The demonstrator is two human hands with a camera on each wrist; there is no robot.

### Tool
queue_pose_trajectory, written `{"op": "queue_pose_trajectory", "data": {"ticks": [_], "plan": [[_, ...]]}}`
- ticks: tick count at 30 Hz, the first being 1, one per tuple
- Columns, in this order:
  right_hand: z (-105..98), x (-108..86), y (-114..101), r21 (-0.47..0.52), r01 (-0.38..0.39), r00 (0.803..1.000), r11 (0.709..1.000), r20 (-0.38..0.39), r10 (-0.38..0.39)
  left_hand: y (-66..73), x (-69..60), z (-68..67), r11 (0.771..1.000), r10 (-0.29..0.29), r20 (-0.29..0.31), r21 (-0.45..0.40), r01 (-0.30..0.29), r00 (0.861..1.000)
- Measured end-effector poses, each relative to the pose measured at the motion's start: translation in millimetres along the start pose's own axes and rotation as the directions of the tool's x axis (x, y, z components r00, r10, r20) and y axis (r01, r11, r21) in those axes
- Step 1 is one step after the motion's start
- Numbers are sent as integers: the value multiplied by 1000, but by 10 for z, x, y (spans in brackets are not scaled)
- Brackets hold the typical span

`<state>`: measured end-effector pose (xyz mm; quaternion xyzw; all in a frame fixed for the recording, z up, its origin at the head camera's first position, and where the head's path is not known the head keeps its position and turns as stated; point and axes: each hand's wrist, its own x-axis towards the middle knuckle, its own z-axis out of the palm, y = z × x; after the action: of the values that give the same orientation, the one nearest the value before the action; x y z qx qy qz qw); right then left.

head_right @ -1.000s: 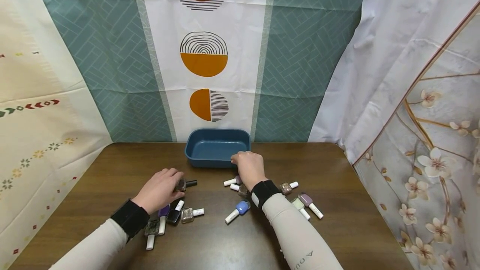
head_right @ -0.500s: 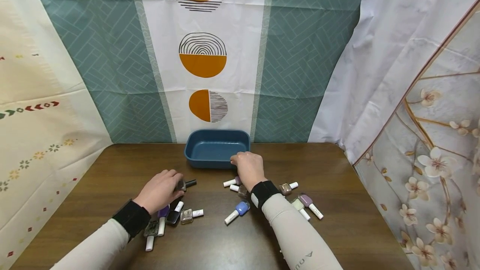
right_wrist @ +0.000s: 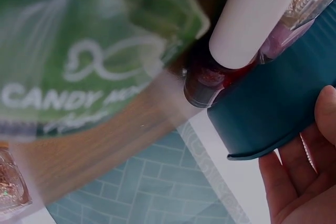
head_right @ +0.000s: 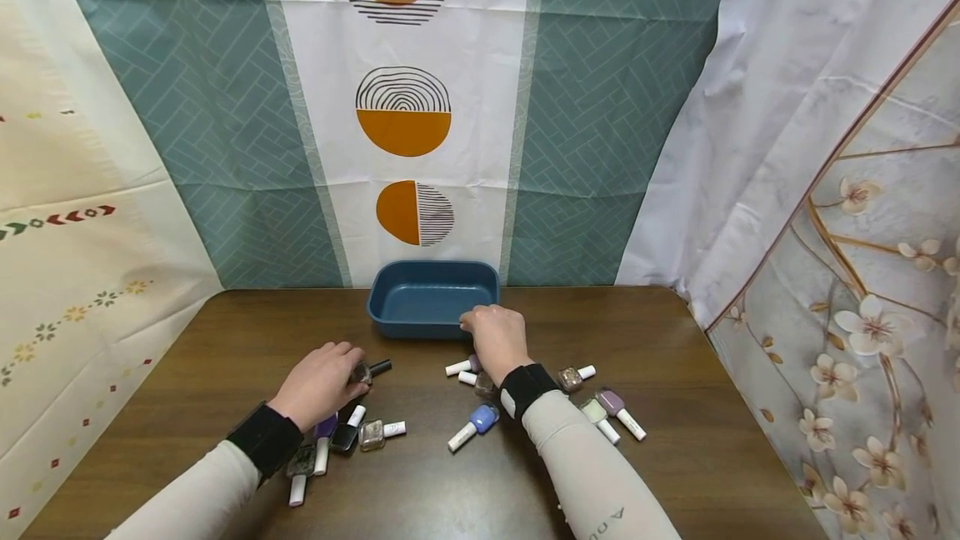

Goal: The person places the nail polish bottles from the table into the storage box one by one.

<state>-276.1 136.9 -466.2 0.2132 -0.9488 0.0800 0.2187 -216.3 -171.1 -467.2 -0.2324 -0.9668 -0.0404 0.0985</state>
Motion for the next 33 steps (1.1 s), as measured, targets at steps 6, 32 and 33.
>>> {"op": "queue_pose_trajectory", "data": {"ticks": [6,32,33], "plan": [[-1,5,-3,12,0,1000,1000,-4,0,-10,21,18,1000,-15,11,2,15,1000],[16,-15,24,36,-2,1000,999,-7,3,-6,53,26,999,-38,20,-31,39,999],[17,-16,24,35,-2,1000,999,-7,2,-6,54,25,999,-40,20,-31,40,999]]}}
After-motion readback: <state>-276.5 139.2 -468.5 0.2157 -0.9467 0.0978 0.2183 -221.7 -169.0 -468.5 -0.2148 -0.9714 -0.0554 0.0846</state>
